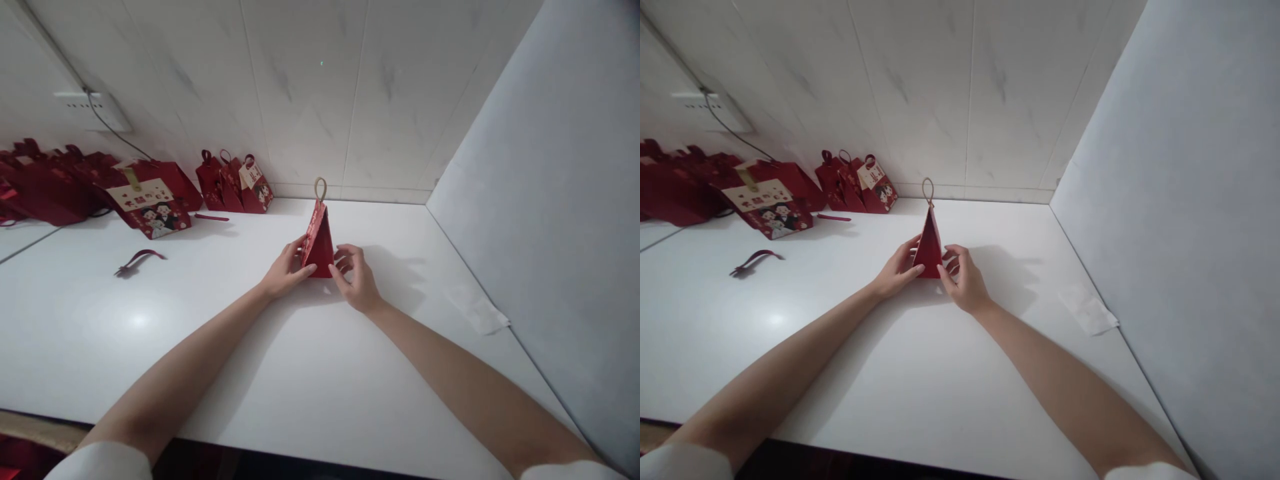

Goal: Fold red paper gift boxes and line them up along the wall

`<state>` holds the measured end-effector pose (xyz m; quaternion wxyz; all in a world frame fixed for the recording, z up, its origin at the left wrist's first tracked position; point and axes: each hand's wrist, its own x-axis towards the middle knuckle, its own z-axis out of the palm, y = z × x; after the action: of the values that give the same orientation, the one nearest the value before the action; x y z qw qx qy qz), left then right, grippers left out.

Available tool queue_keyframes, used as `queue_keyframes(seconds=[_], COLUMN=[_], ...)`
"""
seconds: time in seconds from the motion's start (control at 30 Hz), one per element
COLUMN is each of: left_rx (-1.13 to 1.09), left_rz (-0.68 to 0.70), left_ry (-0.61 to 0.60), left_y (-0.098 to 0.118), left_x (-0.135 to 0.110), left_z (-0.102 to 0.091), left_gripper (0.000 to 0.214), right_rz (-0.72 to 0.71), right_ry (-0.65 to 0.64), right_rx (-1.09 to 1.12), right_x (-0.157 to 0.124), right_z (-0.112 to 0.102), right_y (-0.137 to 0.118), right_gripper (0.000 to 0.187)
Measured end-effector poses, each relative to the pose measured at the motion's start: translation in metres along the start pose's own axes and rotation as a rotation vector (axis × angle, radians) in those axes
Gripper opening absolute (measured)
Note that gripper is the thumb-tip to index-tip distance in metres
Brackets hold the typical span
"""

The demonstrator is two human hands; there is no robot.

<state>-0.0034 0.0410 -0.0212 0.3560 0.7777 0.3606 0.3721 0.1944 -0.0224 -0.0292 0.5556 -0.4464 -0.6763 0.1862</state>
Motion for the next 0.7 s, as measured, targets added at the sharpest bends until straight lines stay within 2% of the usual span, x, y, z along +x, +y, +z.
queue_keyframes(seconds=[0.1, 0.23, 0.47, 0.57, 0.7], left_rx=[0.082, 0.169, 0.256, 0.279, 0.400], left_rz=[-0.007, -0.023, -0.012, -0.004, -0.004], left_ry=[-0.018, 0.037, 0.054, 0.054, 0.087], left_y=[-0.001, 0.004, 0.008, 0.010, 0.014], left_x=[0.000, -0.001, -0.003, -0.004, -0.005], left_z=[0.002, 0.004, 0.008, 0.008, 0.008], left_gripper=[0.074, 0.071, 0.074, 0.073, 0.076], right_rz=[0.007, -0.061, -0.233, -0.222, -0.115], right_ry=[-0.051, -0.109, -0.113, -0.092, -0.022], right_rx=[-0.165, -0.386, -0.569, -0.565, -0.569], right_x=[-0.001, -0.001, 0.001, 0.001, 0.000], right_z=[0.000, -0.002, -0.002, -0.004, -0.007], right_y=[0.001, 0.001, 0.003, 0.002, 0.002], right_gripper=[0.010, 0.023, 0.023, 0.023, 0.020])
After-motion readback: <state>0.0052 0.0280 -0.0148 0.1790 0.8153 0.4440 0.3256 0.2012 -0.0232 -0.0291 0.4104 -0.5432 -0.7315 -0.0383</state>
